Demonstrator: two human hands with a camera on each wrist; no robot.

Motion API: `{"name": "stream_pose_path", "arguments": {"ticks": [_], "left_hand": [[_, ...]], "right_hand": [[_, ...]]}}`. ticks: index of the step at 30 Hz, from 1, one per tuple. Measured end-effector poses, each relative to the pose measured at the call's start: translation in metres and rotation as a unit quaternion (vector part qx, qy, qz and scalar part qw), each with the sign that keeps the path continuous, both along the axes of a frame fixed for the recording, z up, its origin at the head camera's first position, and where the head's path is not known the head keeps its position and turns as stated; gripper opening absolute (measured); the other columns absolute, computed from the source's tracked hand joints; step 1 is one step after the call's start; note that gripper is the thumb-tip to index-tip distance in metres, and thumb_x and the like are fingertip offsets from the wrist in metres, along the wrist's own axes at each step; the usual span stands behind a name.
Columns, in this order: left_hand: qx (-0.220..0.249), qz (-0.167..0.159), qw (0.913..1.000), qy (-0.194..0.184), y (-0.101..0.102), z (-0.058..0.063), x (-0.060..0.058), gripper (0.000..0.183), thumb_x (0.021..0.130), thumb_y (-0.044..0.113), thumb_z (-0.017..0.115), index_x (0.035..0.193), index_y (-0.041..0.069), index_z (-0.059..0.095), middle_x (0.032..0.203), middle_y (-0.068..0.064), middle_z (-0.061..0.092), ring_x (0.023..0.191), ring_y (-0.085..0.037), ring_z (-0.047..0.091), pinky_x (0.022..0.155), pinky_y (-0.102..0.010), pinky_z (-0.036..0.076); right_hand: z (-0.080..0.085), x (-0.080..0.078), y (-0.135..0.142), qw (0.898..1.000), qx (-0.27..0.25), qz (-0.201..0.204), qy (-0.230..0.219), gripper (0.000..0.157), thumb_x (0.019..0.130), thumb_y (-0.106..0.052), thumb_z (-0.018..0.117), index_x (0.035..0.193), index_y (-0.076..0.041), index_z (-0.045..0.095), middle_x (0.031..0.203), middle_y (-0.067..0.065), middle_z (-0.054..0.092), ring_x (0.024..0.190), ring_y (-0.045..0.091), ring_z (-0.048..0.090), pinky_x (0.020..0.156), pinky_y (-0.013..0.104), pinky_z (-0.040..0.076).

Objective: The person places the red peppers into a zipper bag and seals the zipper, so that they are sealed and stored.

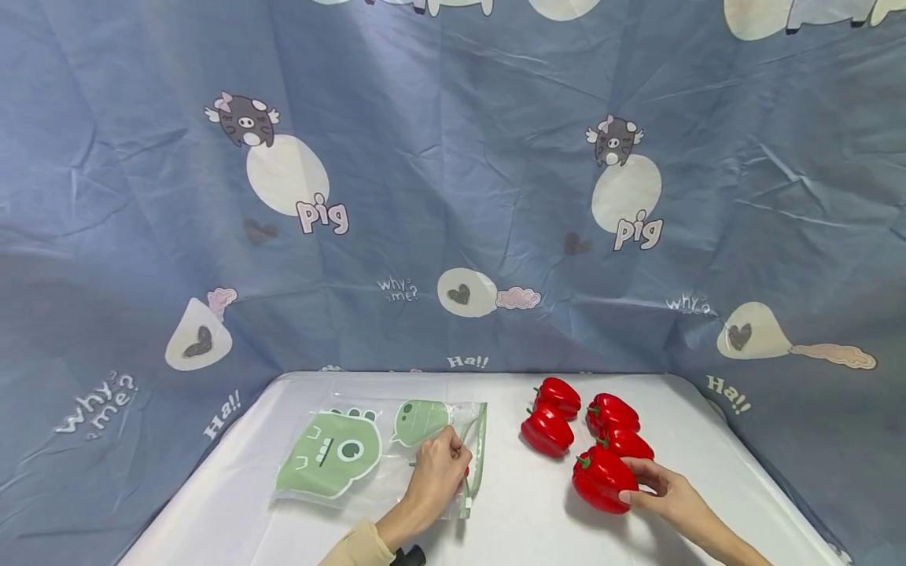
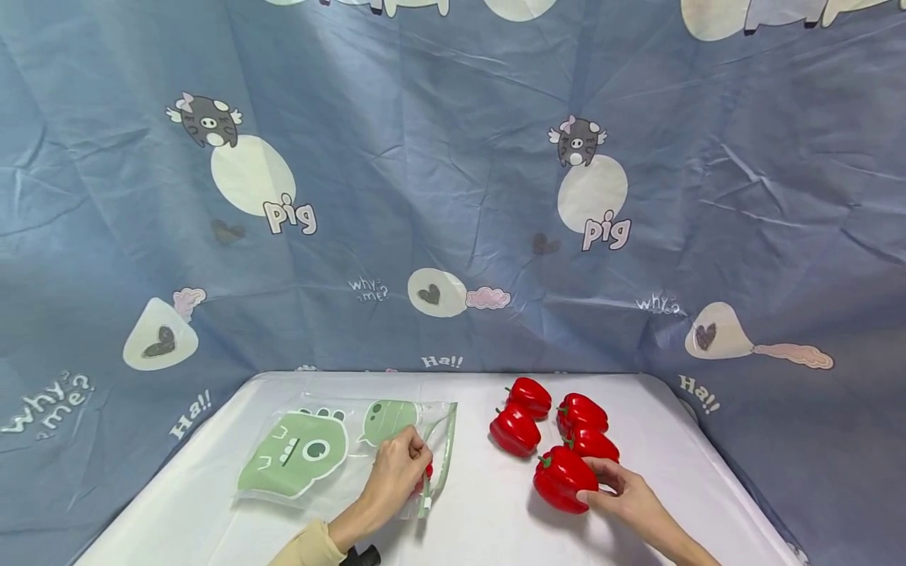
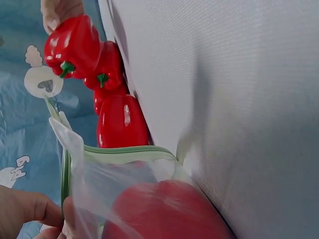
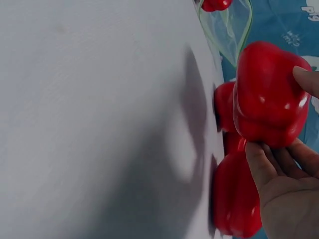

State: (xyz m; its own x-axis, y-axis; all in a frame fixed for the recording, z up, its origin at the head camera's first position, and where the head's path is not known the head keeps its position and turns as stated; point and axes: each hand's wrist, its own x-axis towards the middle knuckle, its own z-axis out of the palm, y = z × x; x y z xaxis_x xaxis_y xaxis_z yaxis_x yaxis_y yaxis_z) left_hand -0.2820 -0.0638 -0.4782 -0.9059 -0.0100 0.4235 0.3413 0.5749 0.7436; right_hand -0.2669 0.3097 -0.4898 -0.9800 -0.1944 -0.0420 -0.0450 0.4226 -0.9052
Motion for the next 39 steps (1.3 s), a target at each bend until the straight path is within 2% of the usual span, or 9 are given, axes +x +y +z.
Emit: {"name": "stream_pose_path", "arguments": {"ticks": [5, 9, 15, 18, 27, 32, 39], "left_hand": [[-0.01, 0.007, 0.9999, 0.008, 0.0, 0.0, 0.0, 0.011, 0.077, 0.0, 0.058, 0.072, 0.009, 0.055, 0.054, 0.006, 0.055, 0.04, 0.004, 0.043, 0.039, -0.017, 0.037], [-0.011, 0.006, 0.9999, 0.008, -0.001, 0.0, 0.001, 0.01, 0.077, 0.0, 0.058, 0.072, 0.009, 0.055, 0.057, 0.006, 0.056, 0.039, 0.004, 0.042, 0.038, -0.016, 0.037], [-0.003, 0.002, 1.0, -0.005, -0.001, -0.001, 0.001, 0.009, 0.077, 0.001, 0.056, 0.073, 0.009, 0.055, 0.056, 0.007, 0.056, 0.036, 0.004, 0.043, 0.036, -0.016, 0.037], [-0.009, 0.006, 0.9999, 0.0, -0.001, -0.001, 0.001, 0.009, 0.077, 0.002, 0.057, 0.073, 0.01, 0.055, 0.056, 0.007, 0.056, 0.038, 0.005, 0.042, 0.038, -0.015, 0.037], [-0.009, 0.005, 0.9999, 0.009, 0.0, 0.0, 0.002, 0.011, 0.077, 0.001, 0.058, 0.072, 0.01, 0.055, 0.056, 0.007, 0.056, 0.039, 0.005, 0.042, 0.038, -0.015, 0.037], [-0.019, 0.008, 0.9995, 0.022, 0.0, 0.0, 0.002, 0.012, 0.076, -0.001, 0.058, 0.071, 0.01, 0.054, 0.055, 0.007, 0.055, 0.042, 0.005, 0.041, 0.039, -0.014, 0.036], [-0.031, 0.005, 0.9991, 0.029, 0.0, 0.001, 0.001, 0.013, 0.075, -0.003, 0.059, 0.071, 0.009, 0.055, 0.054, 0.007, 0.055, 0.041, 0.006, 0.041, 0.039, -0.013, 0.035]], "right_hand": [[0.005, -0.005, -0.011, 1.0, 0.006, -0.028, -0.005, 0.065, 0.084, -0.028, 0.071, 0.136, 0.003, 0.047, 0.131, 0.021, 0.056, 0.109, 0.025, 0.062, 0.081, 0.029, 0.056], [0.006, -0.009, -0.019, 0.999, 0.016, -0.031, -0.001, 0.065, 0.083, -0.03, 0.072, 0.135, 0.001, 0.049, 0.13, 0.02, 0.057, 0.107, 0.024, 0.062, 0.08, 0.03, 0.056], [0.007, -0.017, -0.034, 1.0, 0.016, -0.007, 0.007, 0.064, 0.083, -0.031, 0.073, 0.135, -0.002, 0.05, 0.13, 0.02, 0.058, 0.105, 0.025, 0.062, 0.08, 0.033, 0.056], [0.007, -0.021, -0.042, 1.0, 0.012, 0.002, 0.012, 0.064, 0.082, -0.031, 0.074, 0.135, -0.003, 0.051, 0.129, 0.019, 0.058, 0.105, 0.025, 0.063, 0.08, 0.035, 0.057], [0.005, -0.03, -0.065, 0.997, -0.011, 0.055, 0.045, 0.06, 0.085, -0.028, 0.071, 0.134, 0.0, 0.051, 0.129, 0.021, 0.059, 0.105, 0.027, 0.065, 0.08, 0.03, 0.056], [0.003, -0.034, -0.083, 0.997, -0.03, 0.054, 0.044, 0.061, 0.083, -0.028, 0.073, 0.134, -0.002, 0.052, 0.132, 0.019, 0.057, 0.113, 0.031, 0.061, 0.084, 0.031, 0.055], [-0.002, -0.043, -0.109, 0.996, -0.022, 0.071, 0.056, 0.06, 0.08, -0.029, 0.076, 0.131, -0.006, 0.055, 0.126, 0.015, 0.061, 0.104, 0.024, 0.064, 0.08, 0.025, 0.054]]}}
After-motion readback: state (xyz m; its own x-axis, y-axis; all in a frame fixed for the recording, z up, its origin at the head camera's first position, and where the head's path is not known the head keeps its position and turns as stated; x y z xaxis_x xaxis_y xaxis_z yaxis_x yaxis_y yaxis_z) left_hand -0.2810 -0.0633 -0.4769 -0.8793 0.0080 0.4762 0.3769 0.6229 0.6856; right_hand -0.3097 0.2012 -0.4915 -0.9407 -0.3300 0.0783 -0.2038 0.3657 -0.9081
